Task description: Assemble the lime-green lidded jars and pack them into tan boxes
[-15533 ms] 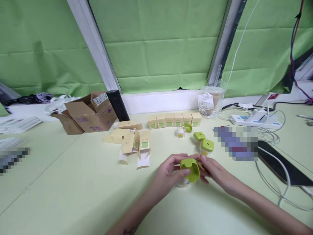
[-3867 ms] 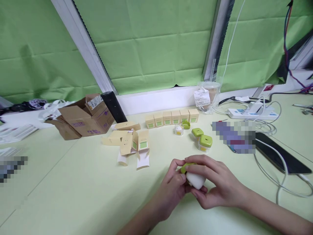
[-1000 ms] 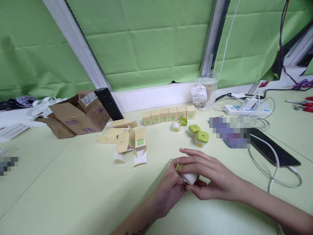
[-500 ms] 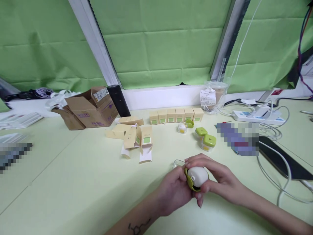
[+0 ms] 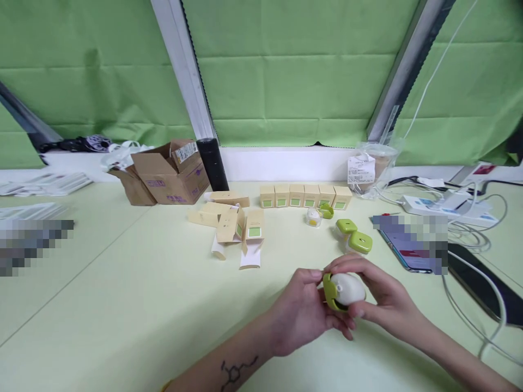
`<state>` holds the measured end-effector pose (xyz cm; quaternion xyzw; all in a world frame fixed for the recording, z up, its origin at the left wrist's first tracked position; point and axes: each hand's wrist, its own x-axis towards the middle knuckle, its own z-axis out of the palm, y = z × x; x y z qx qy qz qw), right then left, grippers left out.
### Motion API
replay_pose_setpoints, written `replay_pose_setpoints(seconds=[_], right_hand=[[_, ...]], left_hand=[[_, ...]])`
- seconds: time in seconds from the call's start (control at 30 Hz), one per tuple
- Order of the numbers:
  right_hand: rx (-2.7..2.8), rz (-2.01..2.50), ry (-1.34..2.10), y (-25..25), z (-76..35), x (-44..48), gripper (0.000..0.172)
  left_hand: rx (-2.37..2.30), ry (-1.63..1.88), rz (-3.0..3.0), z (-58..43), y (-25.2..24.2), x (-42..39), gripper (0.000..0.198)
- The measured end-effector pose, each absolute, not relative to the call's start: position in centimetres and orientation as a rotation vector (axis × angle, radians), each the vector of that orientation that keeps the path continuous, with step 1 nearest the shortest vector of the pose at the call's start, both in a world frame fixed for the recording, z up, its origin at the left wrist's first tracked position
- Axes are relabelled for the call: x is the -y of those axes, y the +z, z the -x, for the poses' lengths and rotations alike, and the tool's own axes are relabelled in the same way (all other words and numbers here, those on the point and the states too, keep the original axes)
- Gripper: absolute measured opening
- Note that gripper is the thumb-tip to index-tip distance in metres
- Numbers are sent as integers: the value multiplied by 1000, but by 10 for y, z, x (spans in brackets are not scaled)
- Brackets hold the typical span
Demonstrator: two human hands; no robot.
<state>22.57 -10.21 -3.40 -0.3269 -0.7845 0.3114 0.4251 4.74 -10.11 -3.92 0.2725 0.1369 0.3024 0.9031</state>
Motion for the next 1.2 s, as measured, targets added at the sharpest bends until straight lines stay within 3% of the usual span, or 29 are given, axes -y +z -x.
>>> replay_pose_setpoints(seconds=[0.17, 0.3, 0.4, 0.63, 0.93, 1.1, 1.2], right_hand=[[2162, 844, 569, -24, -227, 102, 44], [2327, 843, 489, -9, -232, 102, 33], [2320, 750, 489, -8, -233, 103, 33], [2006, 627, 448, -37, -225, 106, 42], [1410, 791, 681, -25, -241, 103, 32], [1747, 794, 593, -21, -234, 109, 39], [2026, 733, 395, -20, -223, 112, 35]], left_hand=[[-369, 711, -614, -50, -37, 104, 36], [-425, 698, -631, -48, -44, 105, 42], [-453, 652, -635, -46, -45, 105, 43], [-331, 659, -534, -51, -42, 111, 45], [-300, 697, -529, -49, -45, 108, 43], [-383, 756, -568, -50, -37, 107, 32], [-414, 788, -520, -51, -35, 106, 39]])
